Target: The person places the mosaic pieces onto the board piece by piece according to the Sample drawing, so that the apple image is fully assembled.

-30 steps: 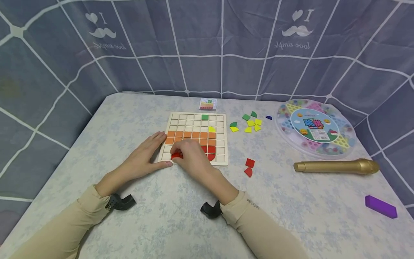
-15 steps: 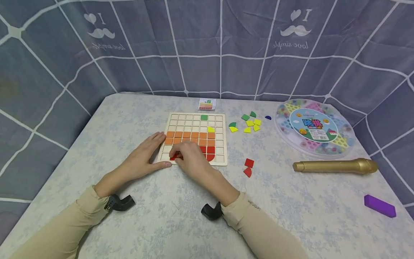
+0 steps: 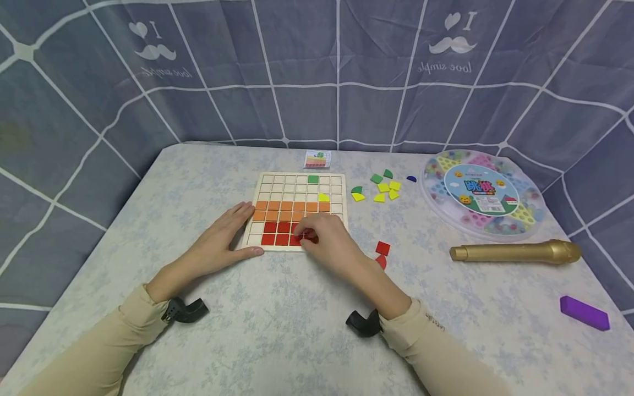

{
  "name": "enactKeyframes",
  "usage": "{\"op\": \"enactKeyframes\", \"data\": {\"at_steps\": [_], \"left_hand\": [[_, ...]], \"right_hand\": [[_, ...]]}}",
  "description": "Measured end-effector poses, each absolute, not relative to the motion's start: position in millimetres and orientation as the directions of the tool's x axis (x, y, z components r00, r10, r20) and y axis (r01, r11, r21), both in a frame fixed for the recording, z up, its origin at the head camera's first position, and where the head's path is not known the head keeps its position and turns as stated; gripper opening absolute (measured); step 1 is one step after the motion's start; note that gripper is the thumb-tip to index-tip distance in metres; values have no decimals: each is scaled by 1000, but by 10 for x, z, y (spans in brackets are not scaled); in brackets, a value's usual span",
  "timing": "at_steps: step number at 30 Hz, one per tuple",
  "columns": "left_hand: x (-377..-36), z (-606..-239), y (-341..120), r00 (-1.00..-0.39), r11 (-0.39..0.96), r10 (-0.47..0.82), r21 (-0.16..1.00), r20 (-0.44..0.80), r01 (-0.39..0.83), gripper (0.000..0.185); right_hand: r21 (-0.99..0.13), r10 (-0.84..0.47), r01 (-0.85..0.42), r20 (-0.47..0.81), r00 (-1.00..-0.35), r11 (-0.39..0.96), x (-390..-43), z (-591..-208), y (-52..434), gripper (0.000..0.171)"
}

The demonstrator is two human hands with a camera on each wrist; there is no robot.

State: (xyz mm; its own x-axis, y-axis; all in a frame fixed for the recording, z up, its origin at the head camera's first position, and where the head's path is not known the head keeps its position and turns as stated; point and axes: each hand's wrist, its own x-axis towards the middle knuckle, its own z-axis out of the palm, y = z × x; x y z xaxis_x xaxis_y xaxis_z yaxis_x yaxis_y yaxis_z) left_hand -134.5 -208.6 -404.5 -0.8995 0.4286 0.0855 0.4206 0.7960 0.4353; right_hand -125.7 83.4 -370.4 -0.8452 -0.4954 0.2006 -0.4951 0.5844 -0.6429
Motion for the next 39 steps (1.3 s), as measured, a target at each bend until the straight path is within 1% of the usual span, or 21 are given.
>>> {"op": "enactKeyframes", "data": {"at_steps": [7, 13, 17, 22, 27, 31, 34, 39], "left_hand": [[-1354, -4051, -2069, -894, 793, 439, 430, 87, 431, 106], [-1349, -4035, -2061, -893, 794, 441, 426, 87, 434, 105], [-1345, -4034, -2063, -895, 795, 438, 427, 88, 432, 106], [-1329, -4048, -2077, -895, 793, 436, 431, 92, 430, 106], [-1321, -4067, -2094, -897, 796, 430, 425, 103, 431, 105], [-1325, -4074, -2095, -897, 794, 428, 429, 109, 430, 105], [-1334, -4077, -2089, -898, 795, 428, 429, 105, 429, 105], [-1346, -4062, -2096, -900, 796, 426, 433, 97, 423, 105]], "right_hand": [[-618, -462, -482, 209, -862, 621, -1205, -3663, 1301, 21], [-584, -406, -411, 148, -902, 700, -1178, -3627, 1708, 25], [-556, -394, -390, 119, -911, 734, -1161, -3590, 1946, 26], [-545, -416, -401, 102, -904, 736, -1133, -3598, 2190, 28], [-527, -479, -434, 56, -876, 731, -1133, -3619, 2317, 35], [-503, -536, -491, 64, -842, 711, -1141, -3623, 2358, 39], [-495, -561, -522, 81, -824, 695, -1140, -3625, 2377, 38], [-462, -536, -496, 53, -843, 735, -1159, -3630, 2380, 32]]}}
